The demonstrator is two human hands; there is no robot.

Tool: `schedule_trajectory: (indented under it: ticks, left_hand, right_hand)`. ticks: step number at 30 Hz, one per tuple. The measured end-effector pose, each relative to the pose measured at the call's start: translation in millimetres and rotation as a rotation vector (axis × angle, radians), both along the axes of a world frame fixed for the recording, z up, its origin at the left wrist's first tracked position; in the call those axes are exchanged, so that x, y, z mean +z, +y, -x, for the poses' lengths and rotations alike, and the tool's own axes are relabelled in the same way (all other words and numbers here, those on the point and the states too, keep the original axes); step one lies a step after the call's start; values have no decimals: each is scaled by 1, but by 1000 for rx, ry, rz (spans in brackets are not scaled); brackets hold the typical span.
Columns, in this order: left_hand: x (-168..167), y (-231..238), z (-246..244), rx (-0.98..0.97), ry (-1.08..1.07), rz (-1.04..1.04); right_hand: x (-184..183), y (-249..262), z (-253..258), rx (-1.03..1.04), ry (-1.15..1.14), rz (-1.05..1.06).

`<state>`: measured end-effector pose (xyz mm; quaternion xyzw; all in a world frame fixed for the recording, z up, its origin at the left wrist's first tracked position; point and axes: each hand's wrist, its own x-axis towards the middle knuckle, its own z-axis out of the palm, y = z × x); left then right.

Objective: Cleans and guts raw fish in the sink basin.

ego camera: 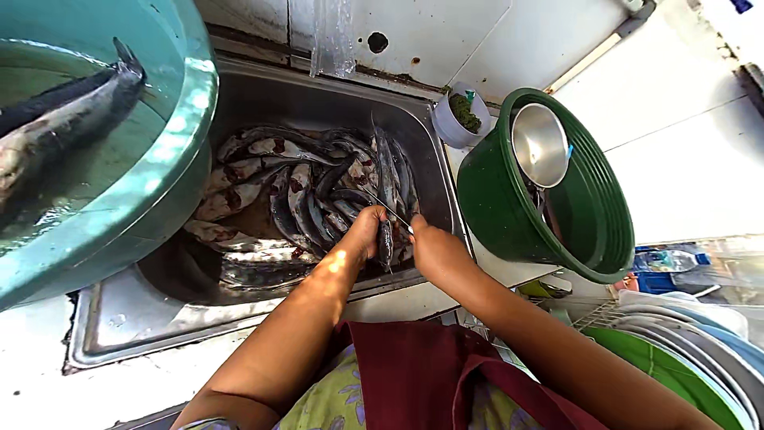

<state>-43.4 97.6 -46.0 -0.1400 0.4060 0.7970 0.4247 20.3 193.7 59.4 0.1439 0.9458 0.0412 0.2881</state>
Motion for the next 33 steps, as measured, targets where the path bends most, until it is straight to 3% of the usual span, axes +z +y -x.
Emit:
schedule_trajectory:
  ticks: [4,10,15,19,23,27,30,33]
  left_hand:
    - [-1,-3,2,-13,26,-107]
    - [-4,-1,0,24,36,-4]
    - [-2,-4,4,35,32,-25]
    - [-5,-2,1,41,110,-34]
    - [-9,3,-6,46,253,-7]
    - [-12,-1,-4,24,343,-63]
    - [-13,-2,0,35,347,-140]
    - [-14,-2,2,42,357,-142]
  right_hand:
    - [7,-1,-6,-27,-87,-59]
    - [-9,-20,28,-4,25,-26]
    - [9,-8,8,-22,-69,-20]
    - [18,-9,3,-54,-143,-54]
    - [9,-22,29,-73,-55,18]
    - [9,-1,38,-72,77,276]
    - [11,35,28,-250,198,542]
    - [11,51,16,-396,248,627]
